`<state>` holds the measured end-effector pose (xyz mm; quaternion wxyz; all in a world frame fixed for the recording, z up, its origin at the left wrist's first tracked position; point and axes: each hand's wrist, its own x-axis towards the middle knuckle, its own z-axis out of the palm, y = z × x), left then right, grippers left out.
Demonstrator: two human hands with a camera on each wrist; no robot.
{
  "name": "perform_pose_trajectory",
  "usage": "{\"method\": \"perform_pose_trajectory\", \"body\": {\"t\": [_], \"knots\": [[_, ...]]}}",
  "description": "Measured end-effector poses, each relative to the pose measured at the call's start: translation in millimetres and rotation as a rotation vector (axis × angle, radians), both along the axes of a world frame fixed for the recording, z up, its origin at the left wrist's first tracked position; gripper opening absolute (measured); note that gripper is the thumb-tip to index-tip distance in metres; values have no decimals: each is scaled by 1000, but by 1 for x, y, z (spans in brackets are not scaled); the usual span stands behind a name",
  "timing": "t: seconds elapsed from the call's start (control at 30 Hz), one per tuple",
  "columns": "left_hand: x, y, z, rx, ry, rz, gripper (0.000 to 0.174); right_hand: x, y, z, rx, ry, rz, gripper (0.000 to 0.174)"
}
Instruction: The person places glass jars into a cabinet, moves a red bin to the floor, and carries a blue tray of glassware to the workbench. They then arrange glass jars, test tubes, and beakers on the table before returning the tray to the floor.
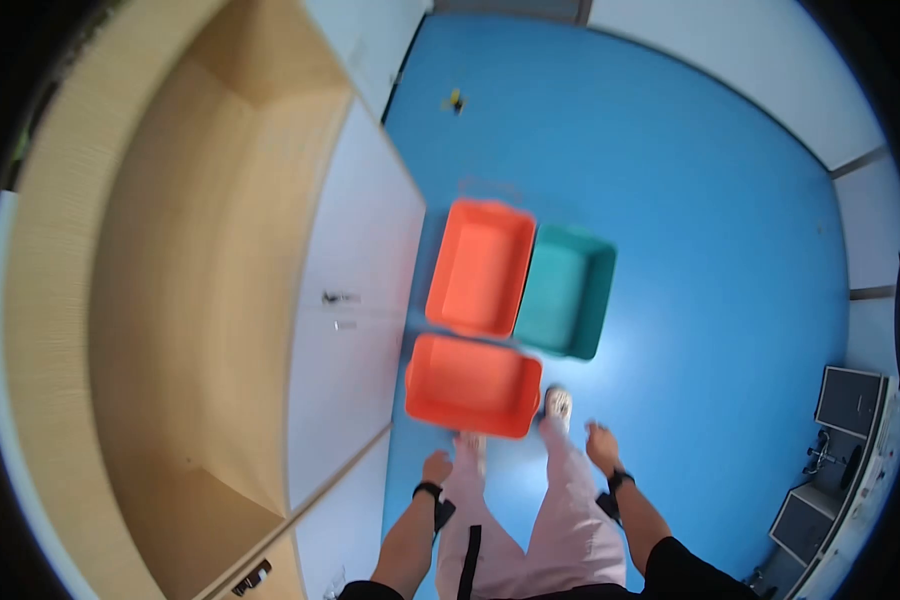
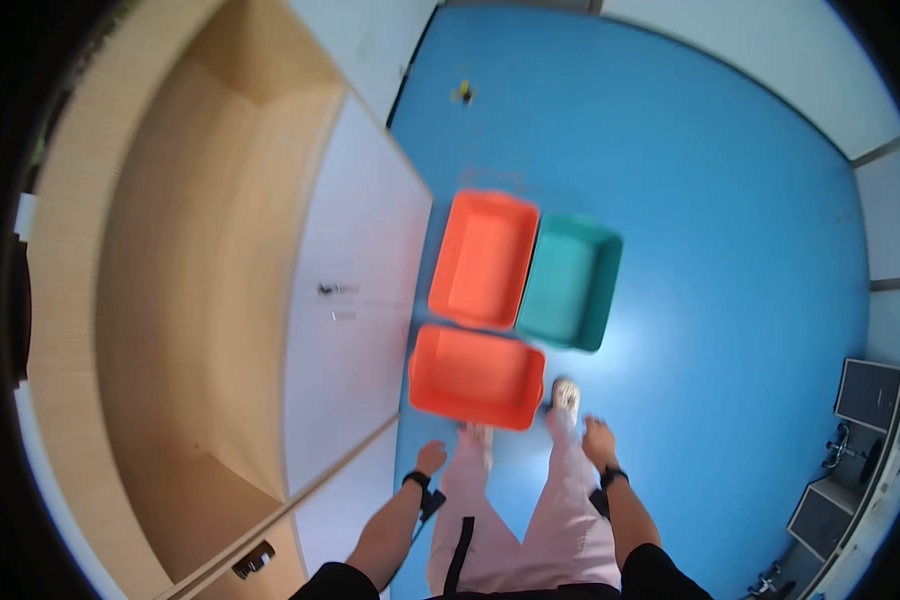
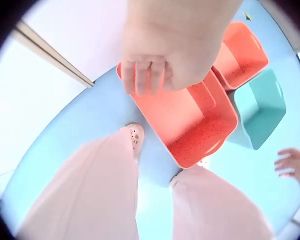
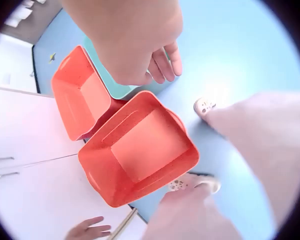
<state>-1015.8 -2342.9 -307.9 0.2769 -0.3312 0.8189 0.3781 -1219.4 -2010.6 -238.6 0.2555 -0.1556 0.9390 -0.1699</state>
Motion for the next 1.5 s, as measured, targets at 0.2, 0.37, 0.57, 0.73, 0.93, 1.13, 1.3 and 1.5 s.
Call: {"method": "perform_pose_trajectory", "body": {"t": [0.2, 0.37, 0.57, 0.73, 0.93, 1.13, 1.3, 1.5], "knots": [[-60, -7, 85, 26, 224, -50, 24, 98, 129, 104, 195, 157, -523, 14], [-91, -61, 46, -91, 148, -463, 21, 175, 159, 152, 287, 484, -885, 7], [-191, -29, 79, 57, 48, -515, 24, 239, 157, 171, 110, 551, -1285, 9], [-272, 81, 110, 63, 92, -717, 26, 285, 197, 139, -9, 485, -1558, 10], [-331, 267, 127, 204, -62, -948, 28, 332, 266, 137, 27, 434, -1794, 14], [-323, 385, 225, 70, 39, -1040, 25, 332, 304, 150, 28, 431, -1932, 13], [-375, 440, 166, -219, 146, -1405, 28, 308, 350, 150, -38, 375, -2000, 11], [-432, 629, 162, -231, 47, -1657, 28, 277, 432, 163, 4, 452, -2187, 12]]}}
